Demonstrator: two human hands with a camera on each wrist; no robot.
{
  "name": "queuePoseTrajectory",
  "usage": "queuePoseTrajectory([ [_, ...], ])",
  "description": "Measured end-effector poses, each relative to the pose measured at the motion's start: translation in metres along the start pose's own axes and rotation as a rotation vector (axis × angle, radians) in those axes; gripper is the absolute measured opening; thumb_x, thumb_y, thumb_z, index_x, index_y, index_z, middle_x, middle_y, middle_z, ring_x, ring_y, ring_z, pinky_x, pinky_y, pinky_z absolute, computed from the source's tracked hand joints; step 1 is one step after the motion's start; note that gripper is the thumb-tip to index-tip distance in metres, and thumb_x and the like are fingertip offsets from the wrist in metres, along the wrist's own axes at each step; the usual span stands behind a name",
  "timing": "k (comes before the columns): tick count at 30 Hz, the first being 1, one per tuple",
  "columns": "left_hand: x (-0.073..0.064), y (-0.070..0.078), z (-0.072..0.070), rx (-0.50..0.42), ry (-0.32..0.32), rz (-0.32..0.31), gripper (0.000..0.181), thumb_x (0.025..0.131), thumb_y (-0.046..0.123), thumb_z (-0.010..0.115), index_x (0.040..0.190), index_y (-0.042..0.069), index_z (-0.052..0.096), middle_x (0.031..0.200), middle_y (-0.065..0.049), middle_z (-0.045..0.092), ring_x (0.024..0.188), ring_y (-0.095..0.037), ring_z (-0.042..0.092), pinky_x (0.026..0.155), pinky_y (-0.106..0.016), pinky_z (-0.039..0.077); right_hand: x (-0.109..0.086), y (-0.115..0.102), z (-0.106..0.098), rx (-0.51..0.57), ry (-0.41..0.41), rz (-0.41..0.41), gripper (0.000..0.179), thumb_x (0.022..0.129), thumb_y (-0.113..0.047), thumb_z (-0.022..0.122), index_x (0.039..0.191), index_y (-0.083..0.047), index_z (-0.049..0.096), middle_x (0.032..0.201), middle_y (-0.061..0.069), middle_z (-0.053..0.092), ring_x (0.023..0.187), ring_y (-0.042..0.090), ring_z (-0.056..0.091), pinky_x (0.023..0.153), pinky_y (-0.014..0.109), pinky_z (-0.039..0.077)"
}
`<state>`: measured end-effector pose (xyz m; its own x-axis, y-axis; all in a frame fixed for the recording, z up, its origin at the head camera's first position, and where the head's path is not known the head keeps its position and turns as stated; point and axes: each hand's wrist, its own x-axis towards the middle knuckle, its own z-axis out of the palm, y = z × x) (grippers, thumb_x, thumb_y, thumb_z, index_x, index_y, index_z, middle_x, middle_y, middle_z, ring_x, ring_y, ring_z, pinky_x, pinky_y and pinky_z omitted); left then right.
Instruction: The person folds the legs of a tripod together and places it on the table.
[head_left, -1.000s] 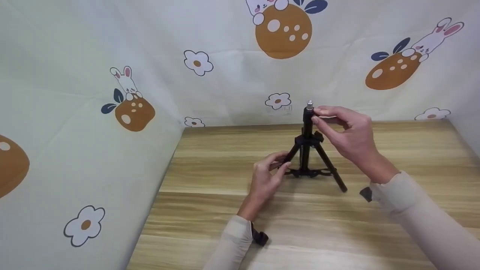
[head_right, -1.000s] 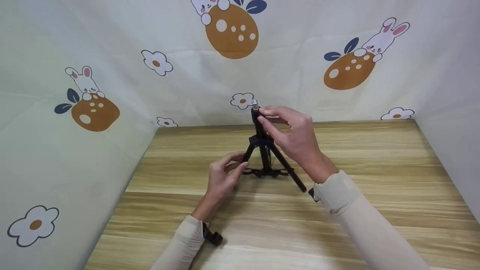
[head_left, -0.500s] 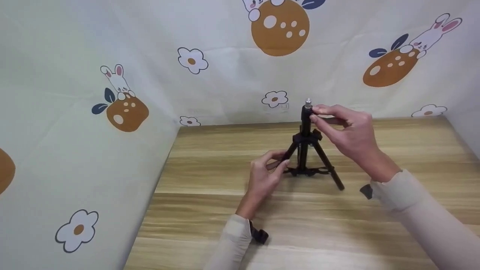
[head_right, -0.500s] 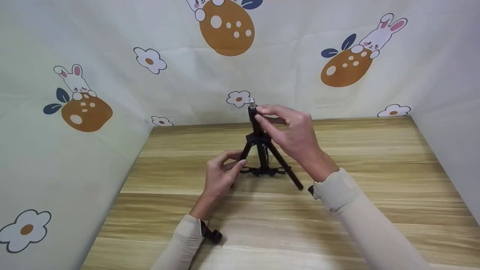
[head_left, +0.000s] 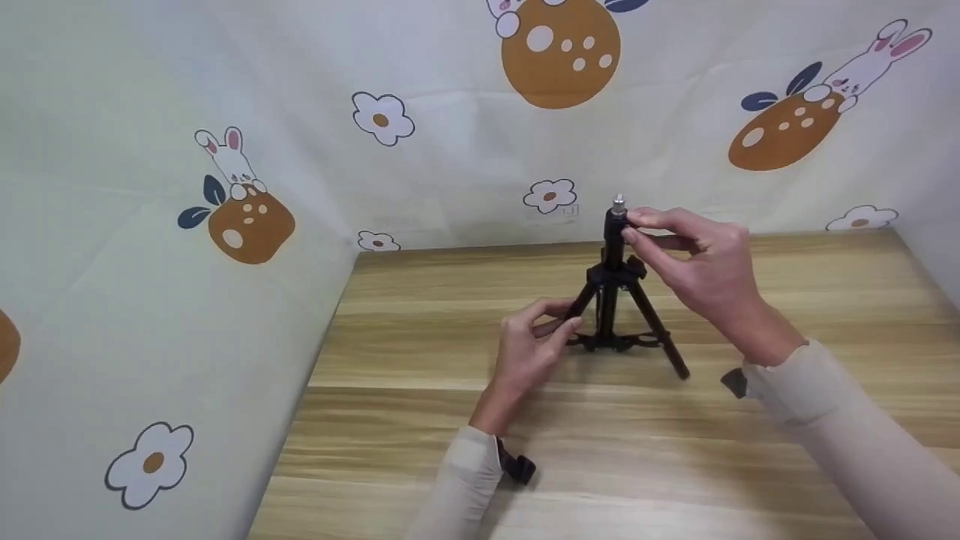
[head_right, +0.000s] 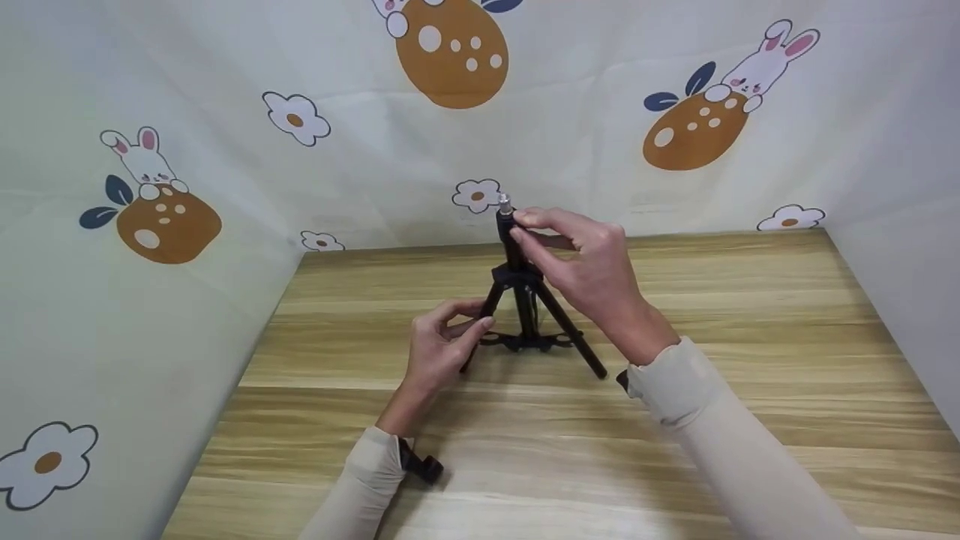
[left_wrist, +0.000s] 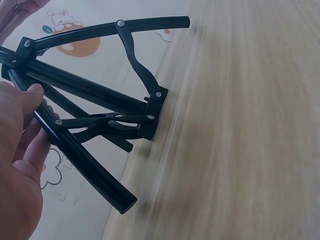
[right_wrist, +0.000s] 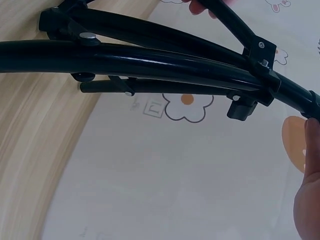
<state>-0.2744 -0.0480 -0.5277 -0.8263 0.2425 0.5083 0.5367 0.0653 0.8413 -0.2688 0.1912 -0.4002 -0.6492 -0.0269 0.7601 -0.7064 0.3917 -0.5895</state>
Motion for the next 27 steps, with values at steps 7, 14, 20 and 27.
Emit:
queuePoseTrajectory([
  [7, 0.0001, 0.0014, 0.0022, -0.009, 0.0, 0.025, 0.021, 0.096, 0.001, 0.081, 0.117, 0.0, 0.078, 0.114, -0.014, 0.081, 0.103, -0.017, 0.08, 0.093, -0.03, 0.069, -0.0022, -0.0048, -0.0025, -0.013, 0.007, -0.009, 0.029, 0.087, 0.01, 0.085, 0.113, -0.004, 0.084, 0.115, 0.011, 0.083, 0.104, -0.002, 0.078, 0.084, 0.015, 0.066],
  [14, 0.0003, -0.0017, 0.0079, -0.014, 0.005, 0.059, 0.022, 0.096, 0.001, 0.08, 0.118, -0.001, 0.077, 0.115, -0.016, 0.081, 0.105, -0.02, 0.08, 0.094, -0.031, 0.069, -0.0045, -0.0019, -0.0081, -0.034, -0.01, -0.038, 0.024, 0.091, 0.003, 0.084, 0.114, -0.005, 0.083, 0.116, 0.009, 0.083, 0.105, 0.001, 0.079, 0.083, 0.017, 0.067],
  [20, 0.0004, -0.0004, 0.0073, -0.012, 0.017, 0.043, 0.021, 0.096, 0.0, 0.08, 0.117, -0.001, 0.077, 0.116, -0.016, 0.081, 0.106, -0.018, 0.08, 0.095, -0.03, 0.068, -0.0032, -0.0028, -0.0052, -0.015, 0.007, -0.037, 0.026, 0.088, 0.008, 0.085, 0.111, -0.004, 0.084, 0.113, 0.011, 0.083, 0.101, 0.001, 0.08, 0.081, 0.016, 0.066],
  [27, 0.0002, 0.0014, 0.0055, 0.005, 0.027, 0.041, 0.021, 0.096, 0.002, 0.081, 0.117, -0.001, 0.078, 0.116, -0.015, 0.081, 0.106, -0.017, 0.081, 0.095, -0.029, 0.068, -0.0019, -0.0079, -0.0014, 0.012, 0.034, -0.031, 0.028, 0.084, 0.016, 0.084, 0.107, 0.0, 0.084, 0.109, 0.016, 0.083, 0.098, -0.002, 0.079, 0.08, 0.014, 0.066],
])
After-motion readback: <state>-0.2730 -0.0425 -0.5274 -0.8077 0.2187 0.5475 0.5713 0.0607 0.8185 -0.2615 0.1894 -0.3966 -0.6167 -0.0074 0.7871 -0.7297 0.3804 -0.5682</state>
